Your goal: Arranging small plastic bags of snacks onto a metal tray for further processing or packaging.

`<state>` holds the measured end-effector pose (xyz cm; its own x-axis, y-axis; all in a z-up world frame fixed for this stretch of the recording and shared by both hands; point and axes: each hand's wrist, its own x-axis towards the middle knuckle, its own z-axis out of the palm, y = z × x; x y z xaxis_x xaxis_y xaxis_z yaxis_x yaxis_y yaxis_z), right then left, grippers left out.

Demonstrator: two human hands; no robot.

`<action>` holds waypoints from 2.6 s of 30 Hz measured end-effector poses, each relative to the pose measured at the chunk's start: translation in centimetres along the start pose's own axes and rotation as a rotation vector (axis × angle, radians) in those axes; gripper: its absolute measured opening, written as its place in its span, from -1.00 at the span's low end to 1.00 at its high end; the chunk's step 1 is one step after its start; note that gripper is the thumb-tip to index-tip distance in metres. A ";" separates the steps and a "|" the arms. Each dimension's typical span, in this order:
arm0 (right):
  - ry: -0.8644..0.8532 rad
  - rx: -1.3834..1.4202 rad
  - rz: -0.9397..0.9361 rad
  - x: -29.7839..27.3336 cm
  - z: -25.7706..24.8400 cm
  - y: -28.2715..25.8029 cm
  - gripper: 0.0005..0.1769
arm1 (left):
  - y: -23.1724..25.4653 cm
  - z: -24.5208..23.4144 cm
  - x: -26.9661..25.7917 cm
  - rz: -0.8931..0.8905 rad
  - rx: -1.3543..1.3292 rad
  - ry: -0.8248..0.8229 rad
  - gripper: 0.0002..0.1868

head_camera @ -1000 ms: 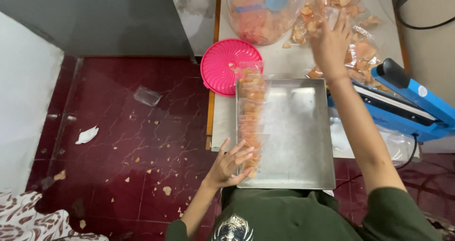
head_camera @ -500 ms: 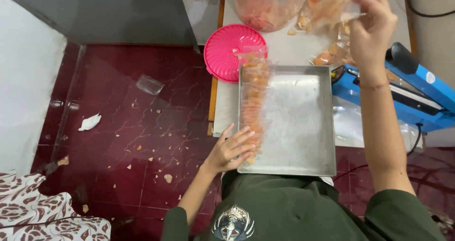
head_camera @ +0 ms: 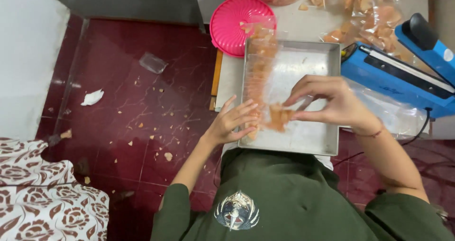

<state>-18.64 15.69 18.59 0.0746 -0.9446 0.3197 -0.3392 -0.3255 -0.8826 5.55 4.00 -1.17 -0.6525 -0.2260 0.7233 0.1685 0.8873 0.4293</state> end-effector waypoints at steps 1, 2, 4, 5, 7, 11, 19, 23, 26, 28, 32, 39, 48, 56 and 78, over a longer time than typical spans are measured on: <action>-0.020 0.006 0.000 -0.2 0.8 0.6 -0.68 | -0.1 0.0 0.0 -0.021 -0.012 -0.002 -0.71; -0.041 0.014 0.003 -0.4 1.7 1.2 -0.77 | 0.0 0.0 -0.2 -0.045 -0.025 -0.004 -0.70; -0.089 0.011 0.004 -1.0 3.0 2.5 -0.82 | 0.0 0.2 -0.6 -0.043 -0.028 0.002 -0.67; -0.131 0.003 0.001 -1.2 3.6 3.1 -0.87 | -0.2 0.3 -0.6 -0.031 -0.030 0.007 -0.64; -0.149 -0.007 -0.003 -1.8 4.5 5.0 -0.87 | -0.4 0.5 -0.7 -0.035 -0.024 0.004 -0.63; -0.215 -0.074 -0.033 -2.9 6.0 7.7 -0.82 | -1.2 0.8 -1.0 -0.007 -0.020 -0.009 -0.66; -0.210 -0.154 -0.205 -5.4 9.1 11.1 -0.84 | -0.7 0.2 -0.3 0.024 -0.044 -0.010 -0.68; -0.099 -0.300 -0.372 -7.2 10.6 14.0 -0.92 | -0.4 -0.3 -0.1 -0.004 -0.156 -0.049 -0.52; -0.007 -0.398 -0.462 -7.7 11.1 15.0 -0.91 | -0.6 -0.1 -0.2 0.030 -0.129 -0.056 -0.30; 0.018 -0.403 -0.533 -7.5 11.2 15.7 -0.86 | -0.2 -0.2 0.0 0.041 -0.098 -0.045 -0.29; 0.227 -0.133 -0.263 -7.2 9.6 9.7 -0.71 | -0.2 -0.2 0.2 0.059 -0.048 -0.036 -0.29; -0.328 1.492 0.179 -9.4 12.3 4.0 -0.41 | 0.1 -0.5 0.7 0.056 -0.045 -0.033 -0.30; -0.002 0.992 0.455 -9.0 13.4 11.5 -0.55 | -0.1 -0.1 -0.2 0.056 -0.091 -0.006 -0.38; -0.065 0.540 0.568 -6.9 13.2 9.1 -0.77 | -0.2 0.8 -1.0 0.060 -0.192 -0.020 -0.38; -0.302 0.490 0.583 -5.9 10.9 7.9 -0.81 | -2.0 3.6 -5.2 0.024 0.183 0.091 -0.32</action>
<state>-11.50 18.25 5.95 0.2861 -0.9158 -0.2819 0.0414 0.3058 -0.9512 5.92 4.91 -7.75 -0.5792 -0.2320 0.7815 0.0406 0.9493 0.3119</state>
